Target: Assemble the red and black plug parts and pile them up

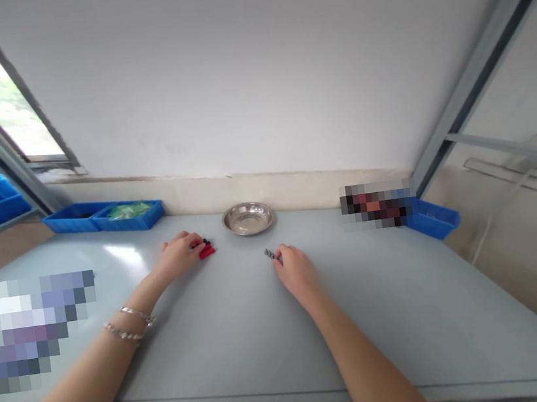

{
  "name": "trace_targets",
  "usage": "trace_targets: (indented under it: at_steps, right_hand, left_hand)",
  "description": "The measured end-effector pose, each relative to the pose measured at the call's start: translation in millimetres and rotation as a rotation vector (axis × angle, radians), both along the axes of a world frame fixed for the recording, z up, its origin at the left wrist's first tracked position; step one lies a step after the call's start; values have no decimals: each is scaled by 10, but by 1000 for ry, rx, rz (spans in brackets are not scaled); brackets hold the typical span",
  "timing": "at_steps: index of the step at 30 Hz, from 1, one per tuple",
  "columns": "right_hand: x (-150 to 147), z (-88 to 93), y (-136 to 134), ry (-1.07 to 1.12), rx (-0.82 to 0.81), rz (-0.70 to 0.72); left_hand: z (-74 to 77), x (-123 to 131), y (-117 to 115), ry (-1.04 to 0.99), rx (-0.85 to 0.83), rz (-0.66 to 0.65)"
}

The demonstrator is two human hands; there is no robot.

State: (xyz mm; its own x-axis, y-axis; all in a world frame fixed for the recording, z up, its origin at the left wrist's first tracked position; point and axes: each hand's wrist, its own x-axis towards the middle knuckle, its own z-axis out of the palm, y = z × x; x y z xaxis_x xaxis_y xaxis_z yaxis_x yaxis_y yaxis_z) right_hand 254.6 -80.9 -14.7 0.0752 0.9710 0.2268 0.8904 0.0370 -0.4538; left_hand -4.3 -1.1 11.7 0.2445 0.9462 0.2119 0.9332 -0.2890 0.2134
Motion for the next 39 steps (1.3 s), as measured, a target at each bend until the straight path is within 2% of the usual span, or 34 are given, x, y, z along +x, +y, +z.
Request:
trace_targets:
  at_steps: [5, 12, 15, 23, 28, 32, 35, 39]
  right_hand:
    - [-10, -10, -7, -29, 16, -30]
    - [-7, 16, -28, -39, -11, -15]
    - [3, 22, -24, -42, -12, -16]
    - [-7, 90, -28, 41, -7, -26]
    - [-45, 152, -49, 189, -17, -40]
    - [-58, 162, -37, 325, 16, 9]
    - [-68, 161, -27, 495, 13, 70]
    - [-96, 178, -33, 756, -83, 137]
  left_hand:
    - [38, 101, -92, 85, -27, -167]
    - [21, 135, -120, 141, -39, -216]
    - [41, 138, -135, 172, -36, -199]
    - [109, 108, -145, 231, -32, -43]
    - [64, 117, -121, 239, -51, -64]
    - [49, 122, -109, 234, -75, -58]
    - [61, 125, -121, 252, -93, -44]
    - [83, 167, -179, 265, -59, -58]
